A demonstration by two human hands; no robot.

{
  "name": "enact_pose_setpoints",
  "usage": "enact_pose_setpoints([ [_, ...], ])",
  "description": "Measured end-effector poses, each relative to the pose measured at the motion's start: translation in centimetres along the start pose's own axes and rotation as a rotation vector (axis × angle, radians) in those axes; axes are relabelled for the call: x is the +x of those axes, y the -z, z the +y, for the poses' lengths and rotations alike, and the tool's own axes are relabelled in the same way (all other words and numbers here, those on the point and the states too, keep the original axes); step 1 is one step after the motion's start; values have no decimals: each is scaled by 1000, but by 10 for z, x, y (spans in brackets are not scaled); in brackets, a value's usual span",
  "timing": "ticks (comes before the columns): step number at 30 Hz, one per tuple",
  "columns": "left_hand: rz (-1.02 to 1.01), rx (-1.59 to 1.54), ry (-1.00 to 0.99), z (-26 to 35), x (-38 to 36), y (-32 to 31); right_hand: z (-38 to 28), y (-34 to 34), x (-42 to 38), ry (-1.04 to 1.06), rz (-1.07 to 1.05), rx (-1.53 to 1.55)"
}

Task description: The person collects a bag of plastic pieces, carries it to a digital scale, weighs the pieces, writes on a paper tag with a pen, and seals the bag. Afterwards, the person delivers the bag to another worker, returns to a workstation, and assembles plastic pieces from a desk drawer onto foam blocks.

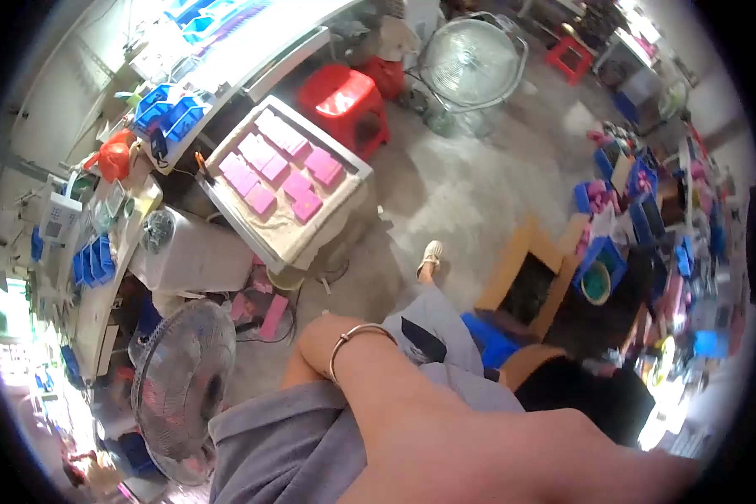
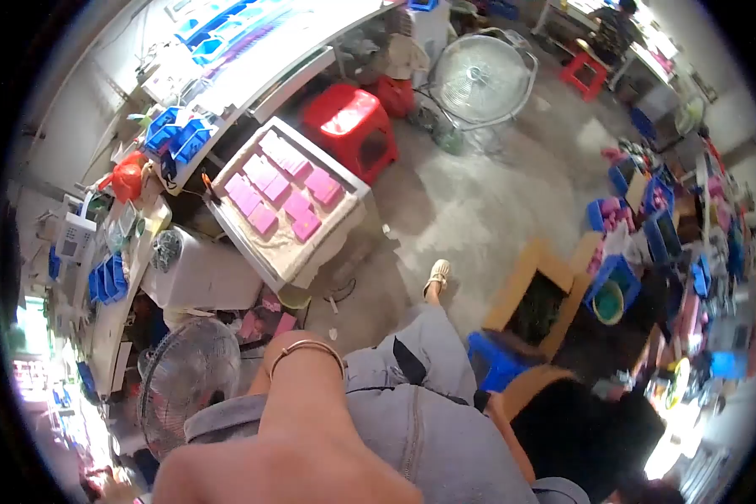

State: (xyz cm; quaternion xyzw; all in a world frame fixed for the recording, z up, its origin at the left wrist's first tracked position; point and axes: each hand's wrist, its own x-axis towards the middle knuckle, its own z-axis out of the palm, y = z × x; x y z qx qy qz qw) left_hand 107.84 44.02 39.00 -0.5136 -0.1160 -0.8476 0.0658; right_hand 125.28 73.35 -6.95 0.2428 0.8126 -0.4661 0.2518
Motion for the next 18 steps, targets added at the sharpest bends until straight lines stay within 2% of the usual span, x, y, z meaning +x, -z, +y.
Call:
enact_pose_setpoints([
  [5, 17, 124, -47, -39, 56, 103, -54, 60, 139, 93, -115, -344],
  [7, 22, 141, -45, -56, 80, 139, -97, 96, 195, 278, -170, -609],
  [9, 18, 164, -56, -69, 102, 170, -161, 133, 260, 626, -178, -1020],
  [10, 25, 179, -61, -74, 111, 186, -181, 141, 305, 597, 0, -1103],
  [11, 31, 182, -66, -78, 121, 201, -190, 157, 362, 433, -50, -946],
  [12, 39, 190, -76, -83, 129, 217, -260, 166, 362, 690, -33, -735],
  [13, 35, 196, -86, -88, 139, 231, -330, 163, 372, -18, -6, -154],
  [15, 45, 209, -107, -95, 157, 261, -380, 157, 427, 169, 113, -347],
  [16, 51, 219, -116, -98, 166, 277, -409, 151, 438, 172, 98, -367],
  [18, 62, 246, -140, -100, 181, 314, -472, 132, 451, 273, -192, -56],
])
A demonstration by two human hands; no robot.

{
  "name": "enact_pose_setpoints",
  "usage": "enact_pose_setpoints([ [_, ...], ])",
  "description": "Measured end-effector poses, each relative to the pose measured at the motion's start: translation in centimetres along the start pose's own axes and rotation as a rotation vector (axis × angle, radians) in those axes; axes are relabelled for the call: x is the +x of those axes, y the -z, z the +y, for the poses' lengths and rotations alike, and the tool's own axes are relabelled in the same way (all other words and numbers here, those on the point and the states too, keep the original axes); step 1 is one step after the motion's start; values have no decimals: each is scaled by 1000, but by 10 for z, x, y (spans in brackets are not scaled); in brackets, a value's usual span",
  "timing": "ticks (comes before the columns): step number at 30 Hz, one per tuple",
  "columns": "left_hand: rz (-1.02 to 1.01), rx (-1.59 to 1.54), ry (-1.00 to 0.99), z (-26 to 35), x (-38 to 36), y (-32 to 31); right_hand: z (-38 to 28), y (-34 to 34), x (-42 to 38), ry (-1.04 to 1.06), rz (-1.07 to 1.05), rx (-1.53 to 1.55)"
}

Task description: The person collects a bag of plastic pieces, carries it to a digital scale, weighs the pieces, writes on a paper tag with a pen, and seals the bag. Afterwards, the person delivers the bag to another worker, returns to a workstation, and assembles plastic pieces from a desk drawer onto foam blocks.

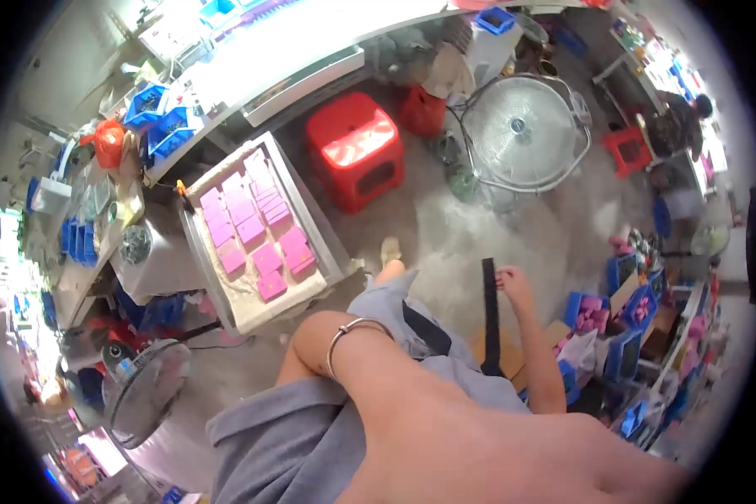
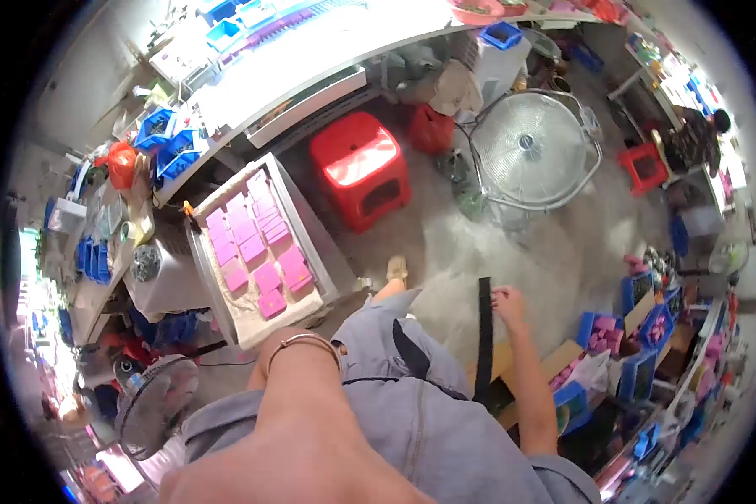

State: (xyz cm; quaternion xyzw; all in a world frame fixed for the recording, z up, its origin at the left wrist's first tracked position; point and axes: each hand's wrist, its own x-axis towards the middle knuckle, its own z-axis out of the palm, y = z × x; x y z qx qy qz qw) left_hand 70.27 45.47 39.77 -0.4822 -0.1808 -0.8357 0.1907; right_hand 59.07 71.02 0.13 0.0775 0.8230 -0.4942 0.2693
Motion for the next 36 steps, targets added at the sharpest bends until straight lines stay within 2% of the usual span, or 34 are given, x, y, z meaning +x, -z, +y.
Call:
enact_pose_setpoints([
  [5, 17, 53, -43, -25, 43, 99, -5, -28, 94, 36, -300, -238],
  [7, 30, 67, -60, -32, 68, 139, -21, -21, 107, -54, -354, -317],
  [9, 37, 113, -65, -35, 94, 181, -37, -6, 119, -116, -329, -488],
  [10, 34, 145, -58, -37, 107, 202, -28, 3, 134, -116, -318, -448],
  [13, 82, 283, 5, -21, 137, 280, 49, 38, 197, -179, -258, -388],
  [15, 128, 445, 84, -5, 153, 331, -43, 55, 201, -235, -121, -122],
  [17, 525, 794, 50, -8, 149, 350, -44, 68, 233, -276, -88, 34],
  [18, 636, 888, 82, -8, 149, 369, -54, 71, 257, -270, -106, 30],
  [20, 944, 1088, 142, -18, 139, 405, -72, 80, 288, -151, -200, -268],
  [21, 1133, 1192, 167, -25, 132, 423, -87, 83, 303, -153, -220, -263],
  [23, 1282, 1268, 279, -33, 112, 448, -118, 85, 340, -253, -147, -314],
  [24, 1284, 1279, 275, -39, 105, 456, -107, 88, 365, -334, -157, -142],
  [25, 1375, 1286, 334, -44, 99, 462, -98, 90, 388, -335, -171, -149],
  [27, 1487, 1295, 394, -55, 90, 471, -90, 96, 415, -15, -232, -316],
  [28, 1539, 1317, 468, -61, 87, 478, -112, 97, 425, 95, -260, -482],
  [29, 1591, 1336, 541, -65, 82, 486, -199, 84, 405, -110, -303, -364],
  [31, 1580, 1449, 718, -70, 57, 509, -165, 82, 442, -120, -398, -367],
  [33, 1573, 1486, 1004, -78, 22, 528, -174, 77, 453, -42, -401, -398],
  [35, 1560, 1328, 1048, -85, -11, 538, -144, 73, 478, 178, -361, -398],
  [36, 1546, 1274, 1106, -85, -28, 539, -137, 74, 485, 184, -368, -398],
])
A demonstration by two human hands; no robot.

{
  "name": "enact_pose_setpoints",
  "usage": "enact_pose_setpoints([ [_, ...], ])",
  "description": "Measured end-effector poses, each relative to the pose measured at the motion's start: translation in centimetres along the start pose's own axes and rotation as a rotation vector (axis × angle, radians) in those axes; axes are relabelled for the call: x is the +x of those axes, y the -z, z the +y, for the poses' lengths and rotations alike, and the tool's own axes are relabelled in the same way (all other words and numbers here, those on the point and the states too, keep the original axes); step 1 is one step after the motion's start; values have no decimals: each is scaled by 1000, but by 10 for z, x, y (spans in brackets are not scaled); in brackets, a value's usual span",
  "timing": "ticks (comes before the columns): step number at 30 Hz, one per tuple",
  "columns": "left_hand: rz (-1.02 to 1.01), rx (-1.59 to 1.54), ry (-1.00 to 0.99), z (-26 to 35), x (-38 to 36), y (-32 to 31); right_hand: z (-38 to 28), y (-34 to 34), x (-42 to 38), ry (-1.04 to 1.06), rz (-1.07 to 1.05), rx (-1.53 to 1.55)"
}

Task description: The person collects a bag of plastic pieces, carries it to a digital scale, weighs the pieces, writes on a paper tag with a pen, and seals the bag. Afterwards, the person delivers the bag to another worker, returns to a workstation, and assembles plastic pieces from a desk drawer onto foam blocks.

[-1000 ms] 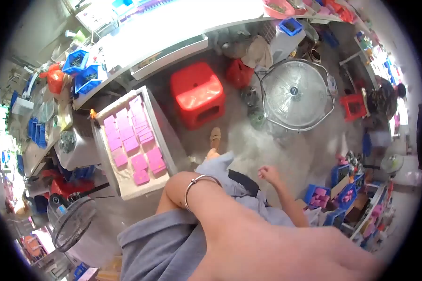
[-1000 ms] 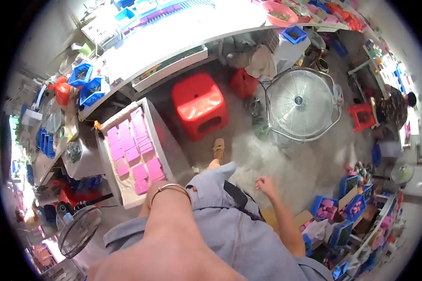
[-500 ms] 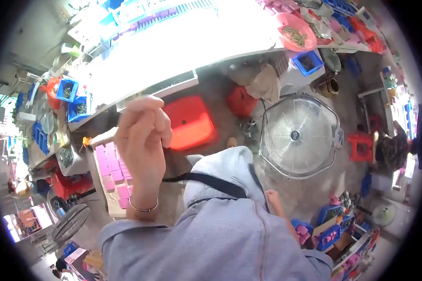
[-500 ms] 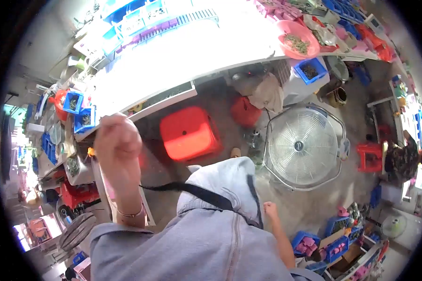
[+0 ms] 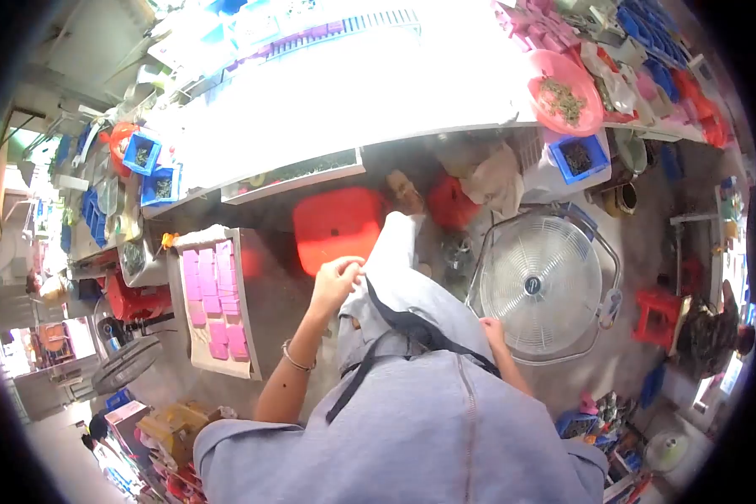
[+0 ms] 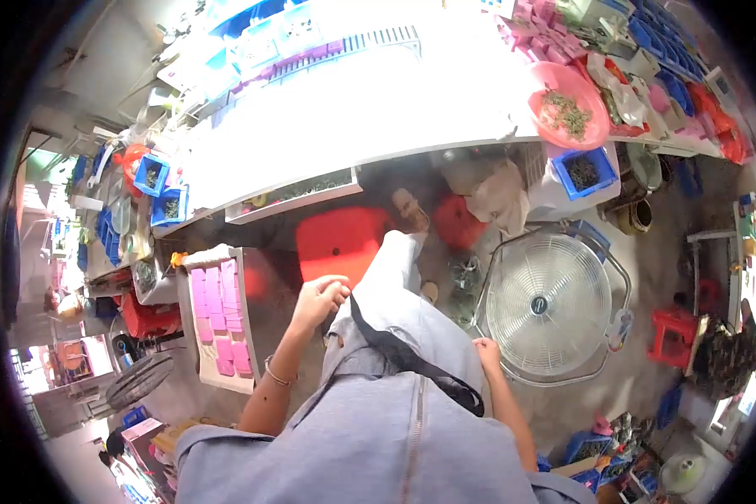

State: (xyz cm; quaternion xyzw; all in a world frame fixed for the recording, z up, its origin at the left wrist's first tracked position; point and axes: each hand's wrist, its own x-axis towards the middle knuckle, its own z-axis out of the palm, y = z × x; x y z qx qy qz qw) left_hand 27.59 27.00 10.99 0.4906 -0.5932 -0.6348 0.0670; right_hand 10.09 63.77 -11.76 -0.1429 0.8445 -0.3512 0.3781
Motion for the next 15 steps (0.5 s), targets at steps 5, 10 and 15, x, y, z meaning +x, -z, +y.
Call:
enact_pose_setpoints([
  [5, -14, 17, 142, -35, -1, 12, 8, 3, 21, -139, -43, 26],
  [10, 39, -152, 134, -59, 12, 27, -7, 15, 37, -140, -38, -60],
  [15, 170, -58, 178, -65, 41, 37, -54, 21, 78, -106, -39, -149],
])
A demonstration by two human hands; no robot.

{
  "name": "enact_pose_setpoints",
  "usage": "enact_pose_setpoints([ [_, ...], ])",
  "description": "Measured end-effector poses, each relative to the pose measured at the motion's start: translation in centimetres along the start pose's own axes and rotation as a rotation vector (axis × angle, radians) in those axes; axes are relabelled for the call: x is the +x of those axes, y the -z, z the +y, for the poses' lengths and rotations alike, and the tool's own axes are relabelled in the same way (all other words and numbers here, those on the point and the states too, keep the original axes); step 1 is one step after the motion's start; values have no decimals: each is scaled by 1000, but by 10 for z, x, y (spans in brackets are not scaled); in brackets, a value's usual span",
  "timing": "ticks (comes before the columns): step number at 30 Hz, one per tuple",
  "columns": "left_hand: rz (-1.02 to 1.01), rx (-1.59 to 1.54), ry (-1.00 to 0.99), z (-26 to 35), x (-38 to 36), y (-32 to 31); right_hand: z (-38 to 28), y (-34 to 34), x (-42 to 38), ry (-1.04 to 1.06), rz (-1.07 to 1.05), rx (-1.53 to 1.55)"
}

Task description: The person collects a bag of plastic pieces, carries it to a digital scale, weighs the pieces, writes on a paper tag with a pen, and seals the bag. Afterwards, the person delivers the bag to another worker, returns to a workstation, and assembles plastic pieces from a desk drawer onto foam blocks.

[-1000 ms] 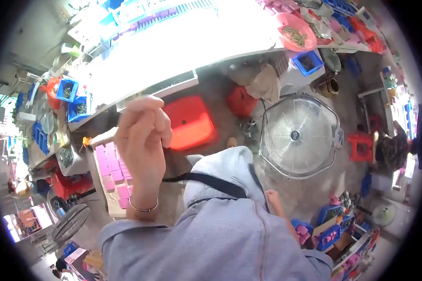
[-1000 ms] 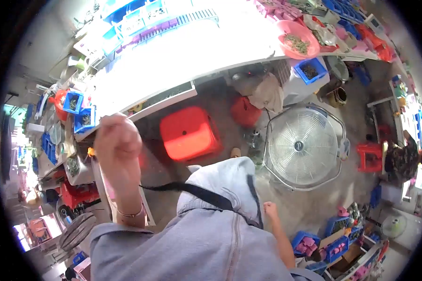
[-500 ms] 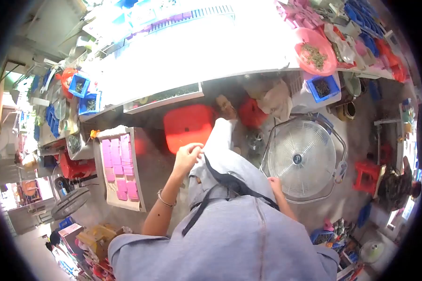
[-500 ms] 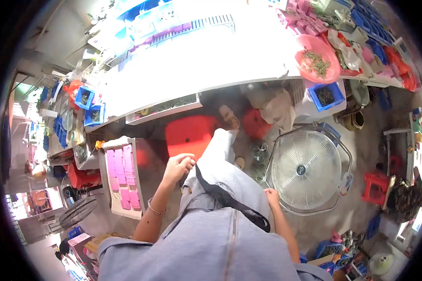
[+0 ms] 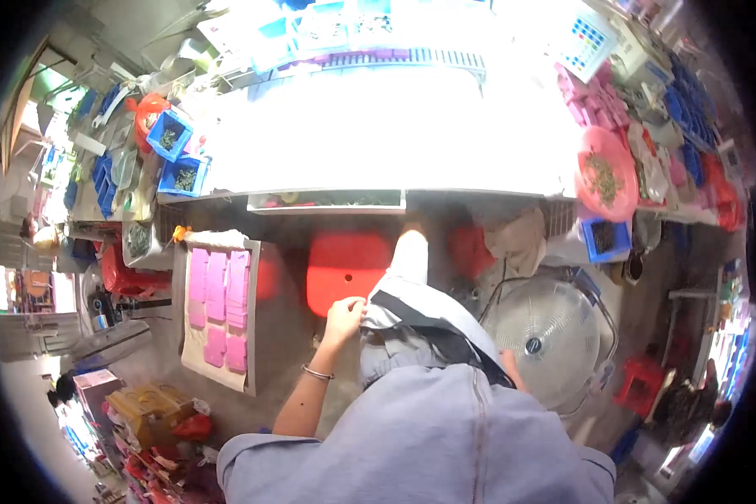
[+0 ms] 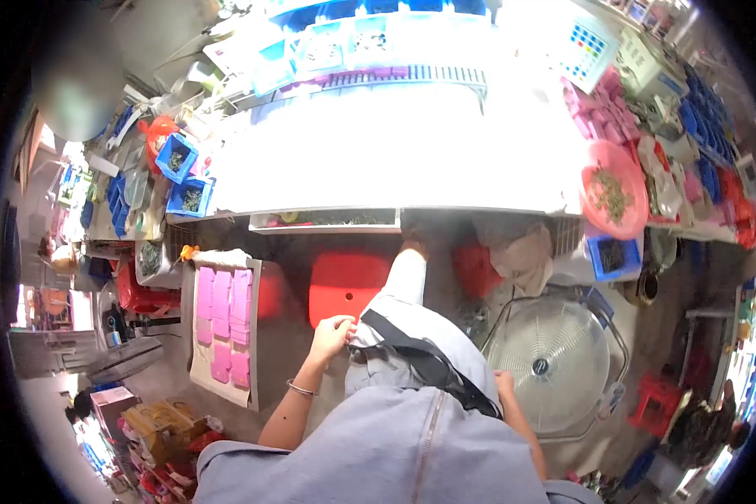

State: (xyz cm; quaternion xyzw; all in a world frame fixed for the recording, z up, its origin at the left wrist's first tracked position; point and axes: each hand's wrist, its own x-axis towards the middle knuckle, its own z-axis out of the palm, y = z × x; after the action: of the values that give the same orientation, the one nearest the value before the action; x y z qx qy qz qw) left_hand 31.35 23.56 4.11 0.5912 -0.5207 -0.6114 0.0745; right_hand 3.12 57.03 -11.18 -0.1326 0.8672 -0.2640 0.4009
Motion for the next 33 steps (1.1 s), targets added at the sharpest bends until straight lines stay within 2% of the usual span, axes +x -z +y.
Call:
enact_pose_setpoints([
  [2, 6, 8, -3, 1, 25, 0, -39, 4, 23, 28, -18, -46],
  [4, 74, 157, -117, -3, 54, 4, -81, 3, 46, 41, -84, -87],
  [6, 128, 125, -97, 8, 67, 14, -113, -12, 73, 28, -104, -10],
  [7, 156, 124, -107, 18, 81, 24, -138, -21, 78, 71, -86, -93],
  [8, 140, 166, -79, 19, 98, 36, -121, -40, 105, 96, -55, -163],
  [9, 224, 132, -157, 5, 120, 43, -132, -52, 118, 118, -30, -207],
  [11, 226, -13, -204, -44, 176, 60, -153, -77, 141, 186, -27, -143],
  [12, 204, 252, -244, -59, 198, 73, -156, -91, 155, 380, 5, -246],
  [13, 61, 552, -42, -83, 224, 79, -167, -103, 170, 415, -23, -316],
  [14, 84, 460, 356, -127, 254, 67, -191, -108, 178, 268, -142, -364],
  [15, 50, 398, 508, -192, 279, 54, -219, -114, 184, 136, -246, -520],
  [16, 57, 377, 564, -192, 272, 53, -232, -124, 198, 66, -299, -604],
  [17, 85, 352, 563, -169, 275, 56, -239, -131, 206, 162, -272, -723],
  [18, 113, 320, 570, -155, 277, 59, -247, -129, 221, 85, -454, -842],
  [19, 129, 297, 573, -152, 286, 61, -254, -135, 224, 87, -450, -841],
  [25, 161, 206, 558, -150, 324, 76, -289, -165, 251, 108, -304, -803],
  [33, 160, 195, 532, -153, 347, 102, -306, -191, 268, 98, -182, -737],
])
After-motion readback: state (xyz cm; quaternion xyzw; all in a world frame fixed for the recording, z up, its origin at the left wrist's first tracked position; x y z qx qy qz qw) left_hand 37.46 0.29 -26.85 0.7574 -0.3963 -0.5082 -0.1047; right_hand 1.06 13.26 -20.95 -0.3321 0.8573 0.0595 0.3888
